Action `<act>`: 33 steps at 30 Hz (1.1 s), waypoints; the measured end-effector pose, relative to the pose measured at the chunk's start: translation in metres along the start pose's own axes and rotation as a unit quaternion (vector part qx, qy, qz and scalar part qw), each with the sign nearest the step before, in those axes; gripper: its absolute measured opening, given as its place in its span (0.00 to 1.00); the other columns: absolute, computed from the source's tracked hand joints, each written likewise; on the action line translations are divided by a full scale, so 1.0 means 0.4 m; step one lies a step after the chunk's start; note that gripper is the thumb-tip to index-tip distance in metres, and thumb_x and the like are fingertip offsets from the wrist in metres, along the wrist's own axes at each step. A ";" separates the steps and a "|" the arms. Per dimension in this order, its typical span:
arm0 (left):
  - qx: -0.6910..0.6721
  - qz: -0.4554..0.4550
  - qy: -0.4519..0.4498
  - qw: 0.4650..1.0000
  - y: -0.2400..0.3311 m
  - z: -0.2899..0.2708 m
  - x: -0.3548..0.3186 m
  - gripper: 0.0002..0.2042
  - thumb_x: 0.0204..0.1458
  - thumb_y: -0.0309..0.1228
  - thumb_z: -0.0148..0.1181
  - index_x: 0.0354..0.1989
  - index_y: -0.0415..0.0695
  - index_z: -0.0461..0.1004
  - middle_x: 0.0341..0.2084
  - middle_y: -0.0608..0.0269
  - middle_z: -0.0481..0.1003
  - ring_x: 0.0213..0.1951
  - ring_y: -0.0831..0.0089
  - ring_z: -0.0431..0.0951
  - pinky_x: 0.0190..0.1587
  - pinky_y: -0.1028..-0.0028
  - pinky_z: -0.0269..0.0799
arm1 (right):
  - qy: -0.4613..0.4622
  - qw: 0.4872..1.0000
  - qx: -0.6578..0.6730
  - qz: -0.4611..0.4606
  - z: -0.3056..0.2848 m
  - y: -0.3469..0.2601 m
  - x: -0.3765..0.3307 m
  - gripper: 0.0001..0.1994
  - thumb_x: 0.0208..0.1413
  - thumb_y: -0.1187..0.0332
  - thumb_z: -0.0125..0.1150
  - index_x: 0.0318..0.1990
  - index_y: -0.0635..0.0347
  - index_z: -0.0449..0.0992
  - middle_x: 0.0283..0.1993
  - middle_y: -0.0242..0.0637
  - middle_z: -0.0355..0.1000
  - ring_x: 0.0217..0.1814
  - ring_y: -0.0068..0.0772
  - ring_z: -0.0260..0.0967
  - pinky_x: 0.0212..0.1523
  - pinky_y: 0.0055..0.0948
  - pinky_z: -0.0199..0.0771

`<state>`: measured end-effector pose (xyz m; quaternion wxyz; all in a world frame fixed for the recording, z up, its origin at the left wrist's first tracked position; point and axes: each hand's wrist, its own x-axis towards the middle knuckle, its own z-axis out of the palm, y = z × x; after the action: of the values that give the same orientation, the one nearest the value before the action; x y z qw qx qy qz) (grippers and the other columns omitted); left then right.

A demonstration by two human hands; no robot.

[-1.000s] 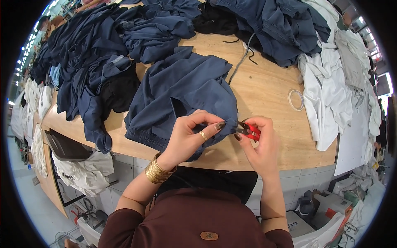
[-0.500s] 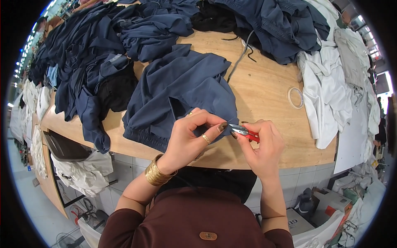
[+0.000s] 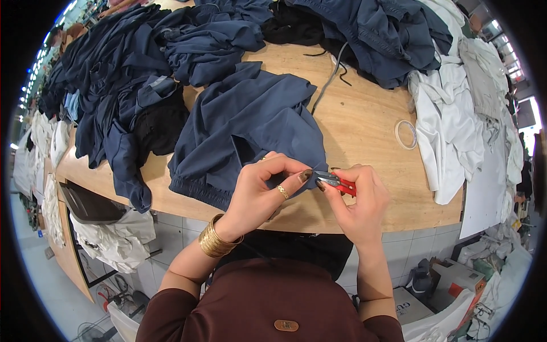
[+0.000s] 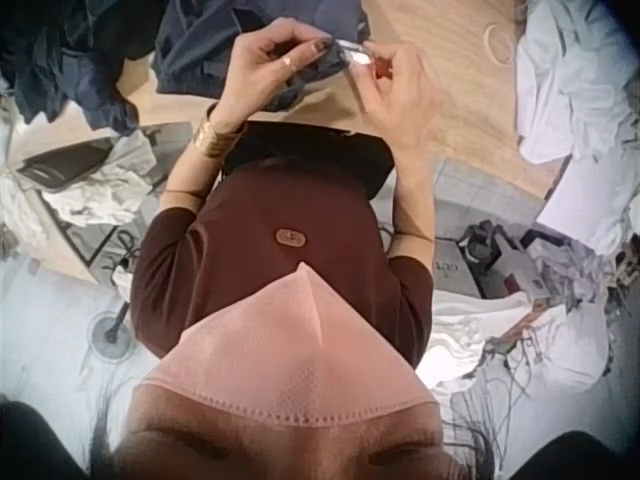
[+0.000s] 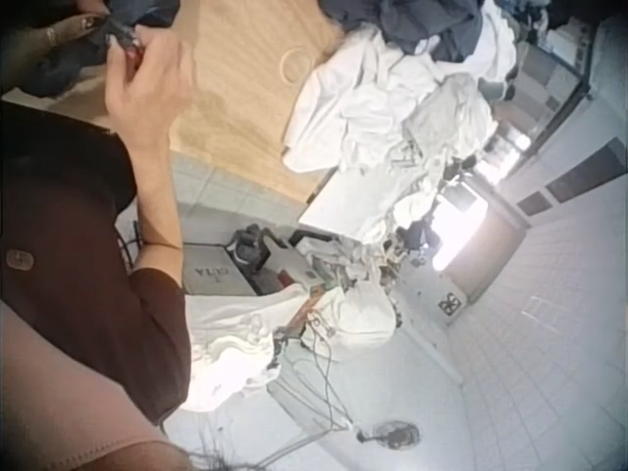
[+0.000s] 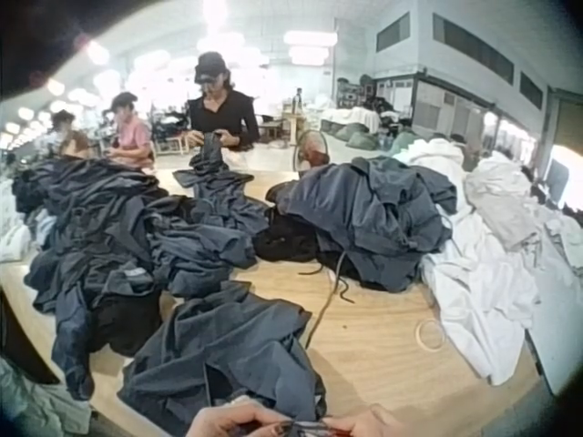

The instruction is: Trim loose threads from the waistband and seams of blue athletic shorts using nippers.

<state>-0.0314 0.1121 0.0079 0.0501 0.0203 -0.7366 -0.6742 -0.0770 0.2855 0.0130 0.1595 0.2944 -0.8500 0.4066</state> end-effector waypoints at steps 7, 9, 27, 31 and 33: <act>-0.033 -0.031 -0.010 0.999 0.009 -0.001 -0.002 0.04 0.48 0.22 0.57 0.31 0.37 0.76 0.21 0.68 0.72 0.28 0.80 0.64 0.37 0.79 0.60 | 0.014 1.000 -0.001 -0.013 0.001 0.000 0.002 0.10 0.39 0.70 0.69 0.27 0.58 0.72 0.21 0.28 0.67 0.21 0.28 0.63 0.19 0.24 0.61; -0.035 -0.033 -0.011 0.999 0.010 -0.001 -0.002 0.04 0.49 0.23 0.57 0.31 0.37 0.76 0.21 0.68 0.72 0.28 0.80 0.64 0.37 0.79 0.60 | 0.011 1.000 -0.007 -0.010 -0.002 -0.001 0.001 0.10 0.38 0.70 0.69 0.27 0.58 0.71 0.20 0.29 0.67 0.20 0.29 0.63 0.19 0.24 0.60; -0.131 -0.180 -0.159 0.962 -0.002 -0.041 -0.039 0.11 0.59 0.30 0.48 0.35 0.35 0.73 0.28 0.67 0.75 0.26 0.86 0.70 0.30 0.84 0.65 | 0.056 0.986 0.069 -0.142 0.006 0.025 0.004 0.12 0.30 0.79 0.64 0.28 0.59 0.75 0.24 0.33 0.67 0.18 0.28 0.63 0.18 0.22 0.60; -0.239 -0.154 -0.129 0.950 -0.013 -0.013 -0.041 0.10 0.58 0.28 0.48 0.43 0.34 0.69 0.34 0.63 0.74 0.33 0.82 0.71 0.40 0.81 0.68 | 0.064 0.982 0.076 -0.163 0.022 0.028 -0.015 0.11 0.31 0.77 0.65 0.28 0.59 0.74 0.25 0.33 0.69 0.18 0.28 0.63 0.17 0.23 0.60; -0.252 -0.145 -0.127 0.949 -0.021 -0.018 -0.045 0.10 0.58 0.28 0.49 0.43 0.34 0.69 0.34 0.62 0.74 0.33 0.82 0.71 0.40 0.81 0.68 | 0.079 0.980 0.078 -0.164 0.029 0.031 -0.021 0.12 0.31 0.76 0.66 0.27 0.58 0.72 0.26 0.33 0.69 0.18 0.29 0.63 0.17 0.23 0.60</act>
<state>-0.0130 0.1058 -0.0007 -0.1382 0.0280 -0.5325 -0.8346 -0.0787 0.2856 -0.0059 0.2673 0.4087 -0.7402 0.4621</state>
